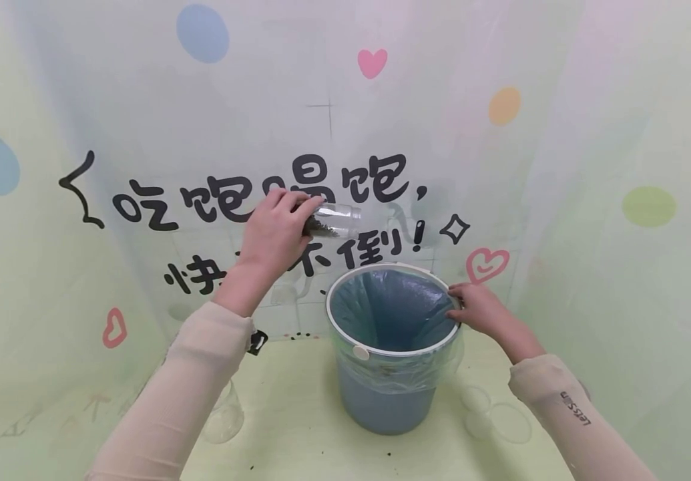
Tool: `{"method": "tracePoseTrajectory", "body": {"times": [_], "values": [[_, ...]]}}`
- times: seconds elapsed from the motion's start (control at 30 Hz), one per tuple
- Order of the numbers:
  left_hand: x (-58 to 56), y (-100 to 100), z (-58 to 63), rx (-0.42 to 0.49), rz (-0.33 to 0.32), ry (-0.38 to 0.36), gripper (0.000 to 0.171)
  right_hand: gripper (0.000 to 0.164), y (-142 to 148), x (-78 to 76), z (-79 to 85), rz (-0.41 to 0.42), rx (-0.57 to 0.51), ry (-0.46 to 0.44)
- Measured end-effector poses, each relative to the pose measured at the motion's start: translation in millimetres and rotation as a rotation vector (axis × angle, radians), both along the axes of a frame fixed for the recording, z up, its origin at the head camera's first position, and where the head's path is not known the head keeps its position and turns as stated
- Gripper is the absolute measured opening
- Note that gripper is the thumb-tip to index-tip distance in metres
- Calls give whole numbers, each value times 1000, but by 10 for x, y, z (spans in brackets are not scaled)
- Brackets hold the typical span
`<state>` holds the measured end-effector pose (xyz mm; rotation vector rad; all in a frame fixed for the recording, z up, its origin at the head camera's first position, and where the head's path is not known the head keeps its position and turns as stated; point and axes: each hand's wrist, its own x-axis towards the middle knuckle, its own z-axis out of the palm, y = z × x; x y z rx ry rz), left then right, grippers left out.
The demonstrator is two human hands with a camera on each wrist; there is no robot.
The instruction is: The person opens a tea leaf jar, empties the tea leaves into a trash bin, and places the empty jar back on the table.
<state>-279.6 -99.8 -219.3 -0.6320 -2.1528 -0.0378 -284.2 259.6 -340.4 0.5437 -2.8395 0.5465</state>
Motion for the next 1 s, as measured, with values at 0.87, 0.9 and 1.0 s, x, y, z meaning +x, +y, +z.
{"method": "tracePoseTrajectory", "body": {"times": [0.87,0.9,1.0], "values": [[-80,67,139,-121,1,121,46,39,2,-5,-6,-12,11,-4],[-76,69,141,-125,2,122,46,39,2,-8,-6,-13,12,-5],[-85,77,144,-132,3,125,45,40,0,-11,-7,-18,11,-11]]}}
